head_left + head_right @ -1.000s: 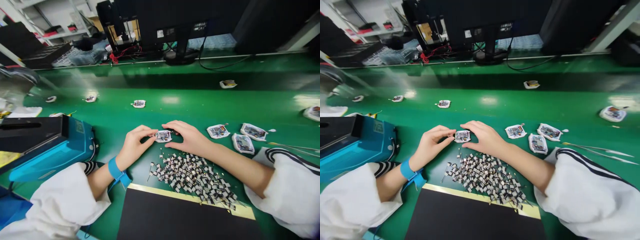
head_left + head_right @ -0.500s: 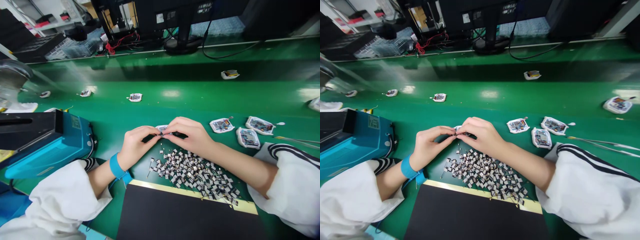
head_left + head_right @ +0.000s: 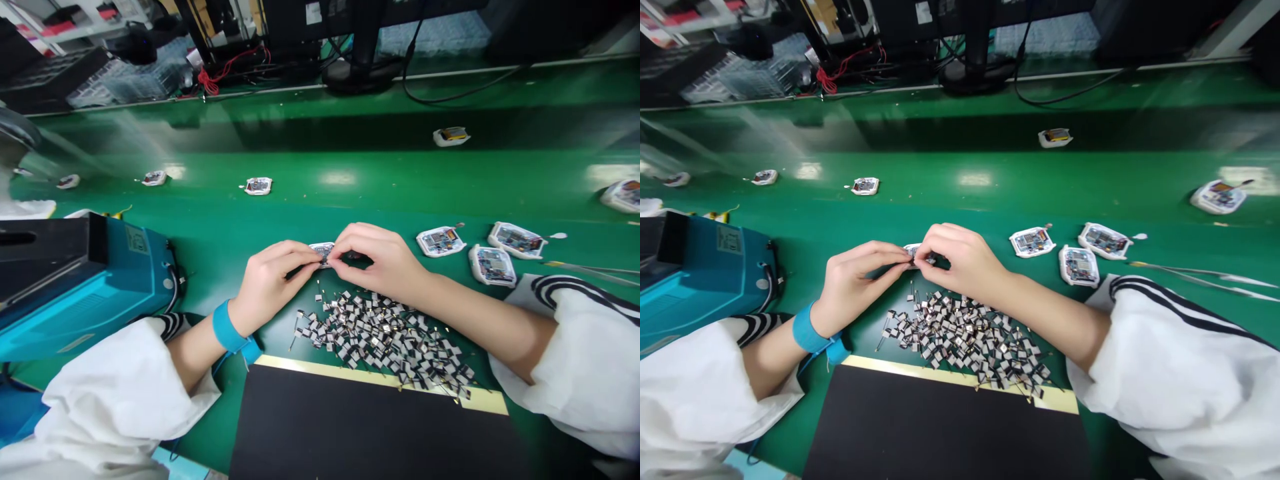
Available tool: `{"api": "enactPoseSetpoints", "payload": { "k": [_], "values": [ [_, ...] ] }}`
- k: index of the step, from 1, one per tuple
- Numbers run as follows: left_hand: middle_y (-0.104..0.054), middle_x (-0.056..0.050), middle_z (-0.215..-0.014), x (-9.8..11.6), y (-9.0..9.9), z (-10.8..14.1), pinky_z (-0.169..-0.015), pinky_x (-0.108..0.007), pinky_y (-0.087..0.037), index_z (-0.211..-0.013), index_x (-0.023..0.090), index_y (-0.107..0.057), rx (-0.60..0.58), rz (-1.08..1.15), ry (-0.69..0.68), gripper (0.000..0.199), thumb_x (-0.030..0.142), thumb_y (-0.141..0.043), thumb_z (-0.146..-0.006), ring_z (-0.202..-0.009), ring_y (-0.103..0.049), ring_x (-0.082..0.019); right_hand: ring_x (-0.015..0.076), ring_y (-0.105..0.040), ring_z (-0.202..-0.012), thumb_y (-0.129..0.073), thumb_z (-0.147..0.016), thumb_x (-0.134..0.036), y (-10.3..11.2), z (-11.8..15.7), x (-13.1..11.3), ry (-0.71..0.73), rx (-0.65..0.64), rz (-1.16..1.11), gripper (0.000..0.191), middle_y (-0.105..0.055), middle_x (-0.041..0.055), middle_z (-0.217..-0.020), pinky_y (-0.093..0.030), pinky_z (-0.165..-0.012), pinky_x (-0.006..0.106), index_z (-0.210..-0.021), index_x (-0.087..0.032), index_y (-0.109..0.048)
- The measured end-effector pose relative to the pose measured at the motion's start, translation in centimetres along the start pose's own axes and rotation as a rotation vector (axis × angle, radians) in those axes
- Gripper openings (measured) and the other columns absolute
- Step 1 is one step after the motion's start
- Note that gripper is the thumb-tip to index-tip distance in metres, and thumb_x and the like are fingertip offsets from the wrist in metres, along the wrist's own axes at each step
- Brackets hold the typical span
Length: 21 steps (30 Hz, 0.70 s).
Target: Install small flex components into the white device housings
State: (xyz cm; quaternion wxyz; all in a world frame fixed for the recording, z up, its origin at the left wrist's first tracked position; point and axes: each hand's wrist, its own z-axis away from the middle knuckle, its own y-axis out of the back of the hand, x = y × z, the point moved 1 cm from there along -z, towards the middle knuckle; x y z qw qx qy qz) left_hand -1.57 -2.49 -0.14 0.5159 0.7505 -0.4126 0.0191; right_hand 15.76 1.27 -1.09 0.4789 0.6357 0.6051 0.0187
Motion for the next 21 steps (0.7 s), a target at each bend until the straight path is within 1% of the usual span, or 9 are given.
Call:
{"api": "enactPoseSetpoints", "payload": {
  "k": [3,4,5,8,10,12,15,21],
  "values": [
    [-0.063,-0.002,-0.084,0.1,-0.1,-0.3,-0.074,-0.017,-0.046,-0.085,0.015,-0.062,-0.021,-0.009,-0.003,0.010,0.016,-0.056,-0.078,-0.079,-0.058,-0.008,0.0117,-0.051,-0.070,-0.051,-0.077,-0.015,0.3,0.1,0.4,-0.021,-0.018,-0.003,0.006,-0.057,0.0025,-0.073,-0.041,-0.065,0.024,-0.073,-0.015,-0.056],
    [-0.063,-0.001,-0.083,0.1,-0.1,-0.4,-0.074,-0.017,-0.046,-0.085,0.015,-0.062,-0.022,-0.005,-0.001,0.010,0.016,-0.056,-0.078,-0.078,-0.058,-0.008,0.0123,-0.051,-0.072,-0.052,-0.077,-0.017,0.3,0.1,0.5,-0.033,-0.030,0.008,0.004,-0.057,0.0031,-0.076,-0.042,-0.067,0.025,-0.076,-0.015,-0.056],
    [-0.063,-0.001,-0.083,0.0,-0.1,-0.4,-0.073,-0.016,-0.046,-0.085,0.016,-0.062,-0.023,-0.001,0.003,0.010,0.016,-0.055,-0.078,-0.078,-0.058,-0.008,0.0134,-0.052,-0.076,-0.054,-0.076,-0.019,0.3,0.1,0.8,-0.050,-0.044,0.026,0.006,-0.057,0.0041,-0.081,-0.042,-0.069,0.025,-0.081,-0.015,-0.056],
    [-0.063,-0.001,-0.083,-0.3,-0.3,-0.6,-0.071,-0.016,-0.046,-0.085,0.016,-0.062,-0.043,-0.001,0.018,0.010,0.015,-0.054,-0.079,-0.077,-0.057,-0.008,0.0177,-0.051,-0.088,-0.061,-0.072,-0.027,0.2,0.1,1.4,-0.114,-0.107,0.093,0.032,-0.056,0.0069,-0.098,-0.042,-0.076,0.030,-0.100,-0.013,-0.052],
    [-0.062,-0.001,-0.084,-0.5,-0.5,-0.7,-0.071,-0.017,-0.046,-0.085,0.016,-0.063,-0.082,-0.027,0.013,0.011,0.016,-0.054,-0.079,-0.077,-0.057,-0.009,0.0191,-0.050,-0.091,-0.063,-0.071,-0.029,0.0,0.2,1.6,-0.135,-0.149,0.108,0.039,-0.056,0.0063,-0.103,-0.042,-0.078,0.031,-0.105,-0.014,-0.049],
    [-0.062,-0.002,-0.087,-0.5,-0.6,-0.8,-0.072,-0.020,-0.046,-0.086,0.015,-0.063,-0.123,-0.079,-0.013,0.012,0.016,-0.052,-0.080,-0.079,-0.057,-0.011,0.0192,-0.051,-0.090,-0.061,-0.072,-0.029,-0.2,0.2,1.7,-0.134,-0.168,0.100,0.037,-0.057,0.0050,-0.102,-0.041,-0.079,0.032,-0.104,-0.016,-0.049],
    [-0.061,-0.002,-0.089,-0.4,-0.6,-0.9,-0.072,-0.023,-0.047,-0.089,0.016,-0.062,-0.164,-0.161,-0.054,0.015,0.016,-0.049,-0.081,-0.080,-0.057,-0.013,0.0187,-0.052,-0.089,-0.061,-0.073,-0.029,-0.3,0.2,1.7,-0.127,-0.162,0.088,0.034,-0.057,0.0046,-0.100,-0.041,-0.078,0.031,-0.102,-0.015,-0.050],
    [-0.061,-0.001,-0.087,0.0,-0.6,-1.3,-0.070,-0.023,-0.046,-0.086,0.018,-0.062,-0.206,-0.257,-0.083,0.016,0.018,-0.046,-0.082,-0.078,-0.056,-0.013,0.0182,-0.051,-0.090,-0.059,-0.073,-0.028,-0.3,0.1,1.7,-0.143,-0.172,0.068,0.028,-0.057,0.0043,-0.097,-0.041,-0.077,0.030,-0.098,-0.016,-0.052]
  ]
}}
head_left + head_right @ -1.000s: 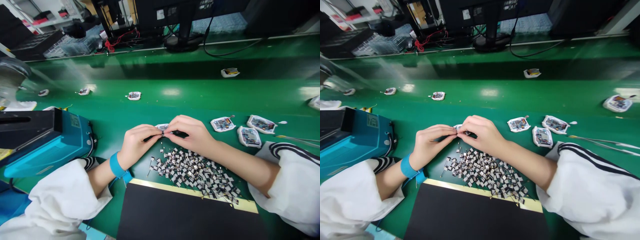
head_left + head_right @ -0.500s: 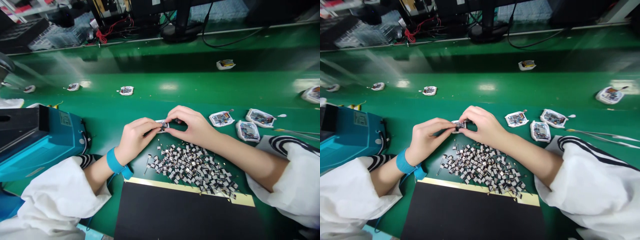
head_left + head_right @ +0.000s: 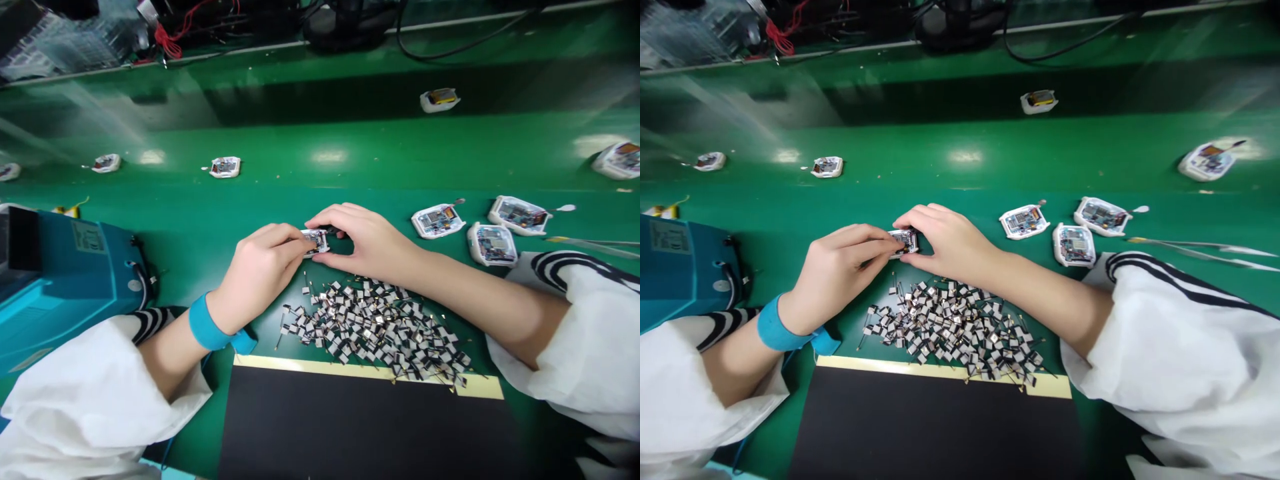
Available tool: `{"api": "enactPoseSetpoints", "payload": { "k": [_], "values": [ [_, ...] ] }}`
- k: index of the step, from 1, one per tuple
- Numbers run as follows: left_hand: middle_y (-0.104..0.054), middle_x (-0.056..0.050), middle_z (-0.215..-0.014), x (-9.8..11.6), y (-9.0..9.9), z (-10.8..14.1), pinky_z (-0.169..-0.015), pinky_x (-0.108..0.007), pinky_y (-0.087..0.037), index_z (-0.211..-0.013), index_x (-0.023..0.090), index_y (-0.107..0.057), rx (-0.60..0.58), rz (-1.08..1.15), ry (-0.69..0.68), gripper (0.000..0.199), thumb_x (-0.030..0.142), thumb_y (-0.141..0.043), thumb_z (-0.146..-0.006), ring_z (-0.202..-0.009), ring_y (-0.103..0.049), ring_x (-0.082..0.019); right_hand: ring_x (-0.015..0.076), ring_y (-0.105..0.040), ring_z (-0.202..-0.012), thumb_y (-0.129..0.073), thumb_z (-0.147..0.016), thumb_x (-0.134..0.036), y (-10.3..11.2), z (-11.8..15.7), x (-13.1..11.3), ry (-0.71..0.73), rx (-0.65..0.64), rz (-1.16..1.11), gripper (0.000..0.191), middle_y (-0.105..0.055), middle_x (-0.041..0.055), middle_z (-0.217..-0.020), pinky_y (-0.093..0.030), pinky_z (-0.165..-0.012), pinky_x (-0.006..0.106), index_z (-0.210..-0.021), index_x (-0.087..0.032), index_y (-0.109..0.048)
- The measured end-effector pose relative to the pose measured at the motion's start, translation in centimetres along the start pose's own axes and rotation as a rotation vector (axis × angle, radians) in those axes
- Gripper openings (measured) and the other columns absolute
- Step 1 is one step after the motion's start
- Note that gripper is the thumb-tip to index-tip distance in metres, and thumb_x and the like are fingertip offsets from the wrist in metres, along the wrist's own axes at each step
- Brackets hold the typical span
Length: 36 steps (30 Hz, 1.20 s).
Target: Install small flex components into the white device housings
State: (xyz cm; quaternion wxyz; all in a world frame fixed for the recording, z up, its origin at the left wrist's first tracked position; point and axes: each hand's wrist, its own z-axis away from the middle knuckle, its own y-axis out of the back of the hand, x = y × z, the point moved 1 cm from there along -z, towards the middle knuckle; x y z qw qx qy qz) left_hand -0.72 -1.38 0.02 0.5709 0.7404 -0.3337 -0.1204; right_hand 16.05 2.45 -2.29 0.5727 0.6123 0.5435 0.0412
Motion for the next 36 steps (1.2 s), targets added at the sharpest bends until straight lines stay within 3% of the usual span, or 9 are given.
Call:
{"api": "enactPoseSetpoints", "payload": {
  "k": [18,36],
  "values": [
    [-0.058,-0.001,-0.089,0.23,-0.12,0.04,-0.069,-0.024,-0.043,-0.092,0.022,-0.061,-0.050,-0.083,0.012,0.021,0.023,-0.042,-0.085,-0.080,-0.053,-0.014,0.0181,-0.052,-0.088,-0.057,-0.074,-0.027,0.13,0.02,-0.03,-0.002,-0.008,-0.006,0.020,-0.056,0.0030,-0.093,-0.041,-0.074,0.030,-0.091,-0.016,-0.053],
    [-0.057,-0.001,-0.089,0.31,-0.21,0.08,-0.069,-0.024,-0.041,-0.090,0.021,-0.061,-0.058,-0.072,0.027,0.020,0.023,-0.042,-0.085,-0.080,-0.053,-0.014,0.0183,-0.051,-0.089,-0.057,-0.076,-0.030,0.12,0.11,0.12,0.006,-0.015,0.009,0.024,-0.055,0.0033,-0.092,-0.042,-0.076,0.031,-0.095,-0.016,-0.052]
  ]
}}
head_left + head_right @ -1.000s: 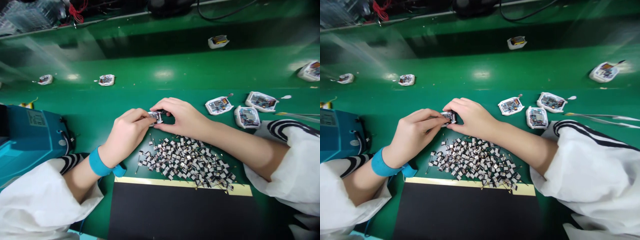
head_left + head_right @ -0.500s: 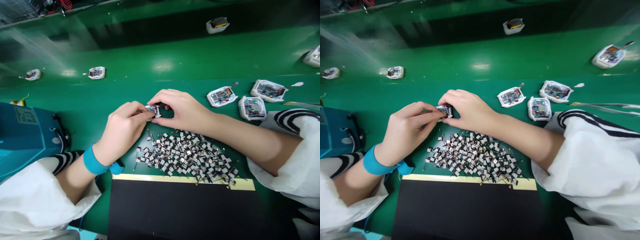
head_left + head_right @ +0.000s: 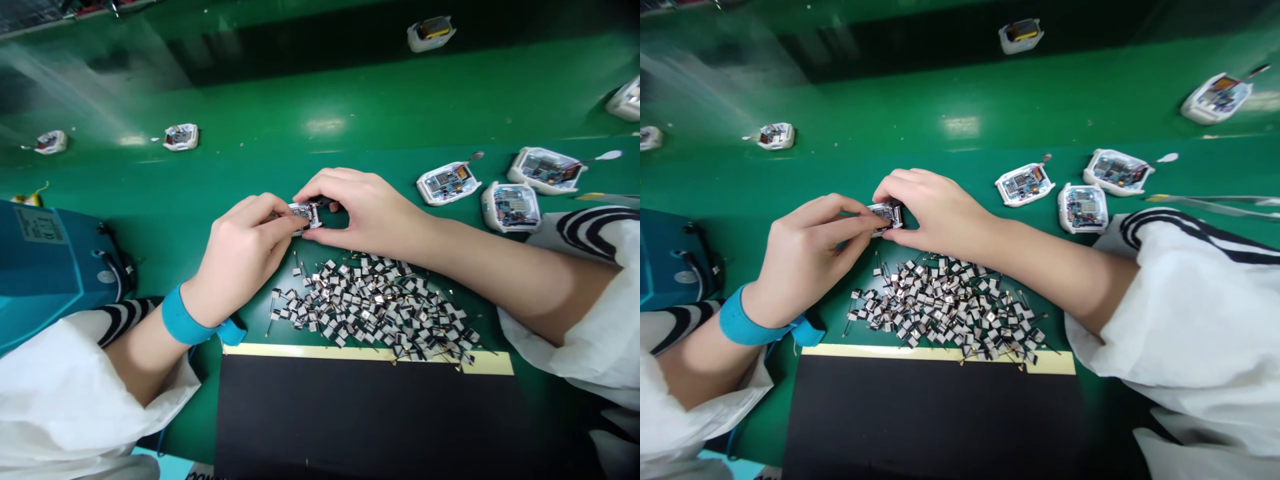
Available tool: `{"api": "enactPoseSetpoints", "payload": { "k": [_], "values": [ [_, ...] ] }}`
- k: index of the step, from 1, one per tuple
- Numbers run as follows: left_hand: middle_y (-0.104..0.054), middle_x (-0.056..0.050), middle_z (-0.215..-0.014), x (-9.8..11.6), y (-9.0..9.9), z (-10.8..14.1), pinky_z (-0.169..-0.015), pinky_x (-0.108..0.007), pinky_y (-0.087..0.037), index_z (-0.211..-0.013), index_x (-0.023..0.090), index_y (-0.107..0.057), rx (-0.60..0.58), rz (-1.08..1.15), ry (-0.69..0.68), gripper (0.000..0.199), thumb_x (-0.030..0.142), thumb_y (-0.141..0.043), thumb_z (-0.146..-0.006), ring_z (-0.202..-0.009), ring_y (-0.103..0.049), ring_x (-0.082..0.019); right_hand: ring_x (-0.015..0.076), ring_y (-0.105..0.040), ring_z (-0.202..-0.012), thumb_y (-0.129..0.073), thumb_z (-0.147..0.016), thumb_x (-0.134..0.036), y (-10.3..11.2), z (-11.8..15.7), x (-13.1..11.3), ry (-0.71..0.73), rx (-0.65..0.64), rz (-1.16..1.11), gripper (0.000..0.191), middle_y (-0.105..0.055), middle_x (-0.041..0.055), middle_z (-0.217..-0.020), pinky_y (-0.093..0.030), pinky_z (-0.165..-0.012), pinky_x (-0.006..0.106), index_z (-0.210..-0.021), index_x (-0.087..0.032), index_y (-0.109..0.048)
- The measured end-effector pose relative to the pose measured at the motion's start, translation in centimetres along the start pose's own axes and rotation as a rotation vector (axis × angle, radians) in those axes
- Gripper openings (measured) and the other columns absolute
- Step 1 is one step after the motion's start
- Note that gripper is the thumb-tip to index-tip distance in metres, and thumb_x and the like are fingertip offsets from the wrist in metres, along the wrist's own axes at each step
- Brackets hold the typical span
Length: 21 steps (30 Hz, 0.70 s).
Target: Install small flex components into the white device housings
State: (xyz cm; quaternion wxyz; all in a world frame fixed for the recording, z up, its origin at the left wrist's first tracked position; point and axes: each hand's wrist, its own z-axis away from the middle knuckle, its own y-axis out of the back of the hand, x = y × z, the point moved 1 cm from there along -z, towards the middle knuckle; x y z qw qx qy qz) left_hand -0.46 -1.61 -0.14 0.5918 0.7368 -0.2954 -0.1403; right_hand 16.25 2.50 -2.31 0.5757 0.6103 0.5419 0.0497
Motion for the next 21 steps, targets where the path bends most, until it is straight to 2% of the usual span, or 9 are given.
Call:
{"api": "enactPoseSetpoints", "payload": {
  "k": [8,16,21],
  "values": [
    [-0.057,0.000,-0.089,-0.03,0.04,-0.02,-0.067,-0.024,-0.043,-0.090,0.022,-0.061,0.005,-0.015,-0.013,0.019,0.021,-0.043,-0.085,-0.079,-0.053,-0.014,0.0175,-0.051,-0.089,-0.053,-0.079,-0.033,-0.01,0.01,0.12,0.037,-0.006,0.016,0.026,-0.055,0.0052,-0.094,-0.043,-0.075,0.032,-0.097,-0.014,-0.050],
    [-0.057,0.000,-0.088,-0.08,0.06,-0.02,-0.065,-0.025,-0.044,-0.091,0.024,-0.060,0.011,-0.012,-0.015,0.018,0.020,-0.044,-0.084,-0.077,-0.053,-0.014,0.0164,-0.050,-0.090,-0.049,-0.081,-0.036,0.11,0.08,0.09,0.050,-0.017,0.002,0.024,-0.054,0.0019,-0.094,-0.042,-0.076,0.030,-0.097,-0.018,-0.051],
    [-0.057,0.000,-0.087,-0.08,0.07,-0.05,-0.064,-0.026,-0.043,-0.092,0.024,-0.059,0.012,-0.006,-0.019,0.018,0.019,-0.044,-0.084,-0.075,-0.053,-0.014,0.0166,-0.051,-0.087,-0.051,-0.080,-0.033,0.08,0.05,0.08,0.045,-0.010,0.004,0.022,-0.054,0.0024,-0.092,-0.042,-0.074,0.030,-0.094,-0.016,-0.053]
  ]
}}
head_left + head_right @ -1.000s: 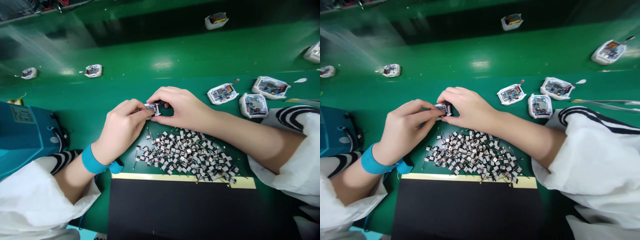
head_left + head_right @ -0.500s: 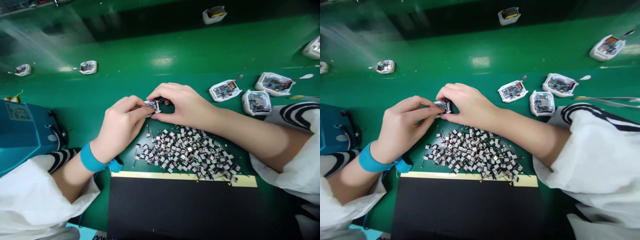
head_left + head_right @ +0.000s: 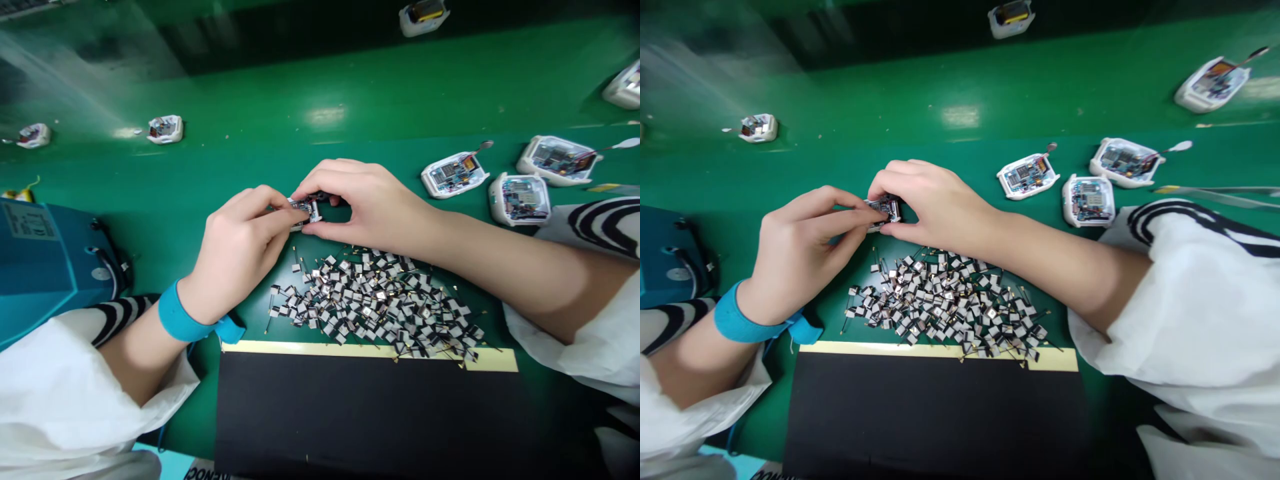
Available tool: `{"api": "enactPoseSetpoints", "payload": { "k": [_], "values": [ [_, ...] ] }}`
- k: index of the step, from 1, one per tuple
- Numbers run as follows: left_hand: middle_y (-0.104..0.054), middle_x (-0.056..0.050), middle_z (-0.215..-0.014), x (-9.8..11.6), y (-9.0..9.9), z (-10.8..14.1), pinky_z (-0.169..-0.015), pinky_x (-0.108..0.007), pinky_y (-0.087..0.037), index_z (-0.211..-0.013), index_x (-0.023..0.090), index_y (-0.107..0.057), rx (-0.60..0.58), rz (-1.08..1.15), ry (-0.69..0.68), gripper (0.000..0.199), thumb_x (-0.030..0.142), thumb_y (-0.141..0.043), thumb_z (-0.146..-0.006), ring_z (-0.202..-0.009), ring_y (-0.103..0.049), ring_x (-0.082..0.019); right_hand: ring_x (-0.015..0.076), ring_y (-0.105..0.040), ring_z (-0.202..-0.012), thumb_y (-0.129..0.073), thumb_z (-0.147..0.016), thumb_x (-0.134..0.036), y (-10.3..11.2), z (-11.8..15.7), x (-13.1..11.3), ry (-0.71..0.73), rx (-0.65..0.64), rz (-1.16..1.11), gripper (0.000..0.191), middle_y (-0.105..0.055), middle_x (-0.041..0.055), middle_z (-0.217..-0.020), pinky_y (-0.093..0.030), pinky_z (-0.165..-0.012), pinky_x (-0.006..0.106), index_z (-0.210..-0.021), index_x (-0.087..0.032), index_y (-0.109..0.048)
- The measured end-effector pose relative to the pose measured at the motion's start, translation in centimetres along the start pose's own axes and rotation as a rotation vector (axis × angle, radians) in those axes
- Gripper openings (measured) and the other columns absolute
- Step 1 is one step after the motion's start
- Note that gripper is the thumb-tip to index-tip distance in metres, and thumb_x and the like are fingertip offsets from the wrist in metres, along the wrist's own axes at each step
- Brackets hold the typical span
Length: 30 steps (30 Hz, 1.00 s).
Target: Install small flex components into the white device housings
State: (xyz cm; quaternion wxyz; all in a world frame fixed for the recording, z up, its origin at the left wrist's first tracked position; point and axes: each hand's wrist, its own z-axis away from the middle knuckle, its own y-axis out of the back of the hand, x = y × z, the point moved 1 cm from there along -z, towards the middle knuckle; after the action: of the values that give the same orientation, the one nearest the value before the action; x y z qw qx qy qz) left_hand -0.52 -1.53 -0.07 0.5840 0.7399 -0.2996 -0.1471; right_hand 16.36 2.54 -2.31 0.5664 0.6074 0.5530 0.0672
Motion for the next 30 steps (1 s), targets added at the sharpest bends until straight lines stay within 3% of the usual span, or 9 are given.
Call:
{"api": "enactPoseSetpoints", "payload": {
  "k": [30],
  "values": [
    [-0.056,0.001,-0.090,0.12,-0.08,0.03,-0.068,-0.028,-0.045,-0.092,0.025,-0.059,-0.008,0.005,0.018,0.023,0.023,-0.037,-0.088,-0.079,-0.053,-0.014,0.0131,-0.051,-0.085,-0.054,-0.078,-0.030,0.17,-0.02,-0.07,-0.020,-0.024,0.000,0.018,-0.055,0.0008,-0.091,-0.043,-0.071,0.026,-0.090,-0.016,-0.054]
  ]
}}
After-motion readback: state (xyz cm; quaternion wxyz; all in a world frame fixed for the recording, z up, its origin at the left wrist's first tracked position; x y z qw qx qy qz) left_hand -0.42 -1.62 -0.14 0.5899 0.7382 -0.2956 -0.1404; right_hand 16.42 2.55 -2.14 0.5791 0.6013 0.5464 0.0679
